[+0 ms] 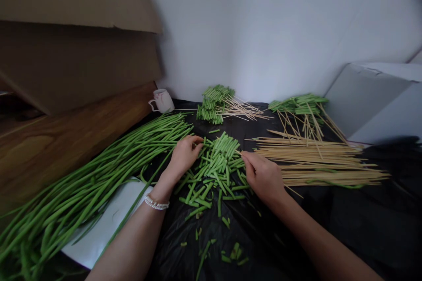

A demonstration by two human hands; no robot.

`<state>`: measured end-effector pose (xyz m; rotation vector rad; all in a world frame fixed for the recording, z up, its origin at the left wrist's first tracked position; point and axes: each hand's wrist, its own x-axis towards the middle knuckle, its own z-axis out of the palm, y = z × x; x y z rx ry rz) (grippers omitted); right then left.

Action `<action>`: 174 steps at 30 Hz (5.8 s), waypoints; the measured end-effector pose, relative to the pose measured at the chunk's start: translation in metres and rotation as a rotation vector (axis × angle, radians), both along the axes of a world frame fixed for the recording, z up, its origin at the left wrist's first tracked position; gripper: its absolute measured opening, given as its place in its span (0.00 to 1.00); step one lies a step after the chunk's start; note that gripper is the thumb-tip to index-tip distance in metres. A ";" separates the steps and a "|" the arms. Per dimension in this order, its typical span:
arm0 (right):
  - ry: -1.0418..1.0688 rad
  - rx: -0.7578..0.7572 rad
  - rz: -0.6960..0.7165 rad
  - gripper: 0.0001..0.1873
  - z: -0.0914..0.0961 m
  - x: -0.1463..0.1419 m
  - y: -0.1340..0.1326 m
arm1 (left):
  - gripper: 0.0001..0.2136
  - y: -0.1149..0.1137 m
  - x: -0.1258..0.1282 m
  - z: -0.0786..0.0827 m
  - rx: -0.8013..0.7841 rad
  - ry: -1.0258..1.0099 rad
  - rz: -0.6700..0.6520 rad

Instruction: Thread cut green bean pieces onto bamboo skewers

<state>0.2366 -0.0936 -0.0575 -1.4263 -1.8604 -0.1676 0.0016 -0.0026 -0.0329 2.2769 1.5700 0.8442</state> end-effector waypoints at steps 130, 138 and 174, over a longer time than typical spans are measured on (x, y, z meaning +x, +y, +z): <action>0.041 -0.085 0.112 0.14 0.003 -0.006 -0.004 | 0.13 -0.013 0.021 0.012 -0.640 -1.106 -0.085; 0.065 -0.090 0.154 0.14 0.001 -0.006 -0.003 | 0.13 -0.015 0.022 0.011 -0.706 -1.111 -0.134; 1.398 -0.430 0.276 0.22 0.044 0.070 0.029 | 0.17 -0.008 0.019 0.013 -0.643 -1.278 -0.091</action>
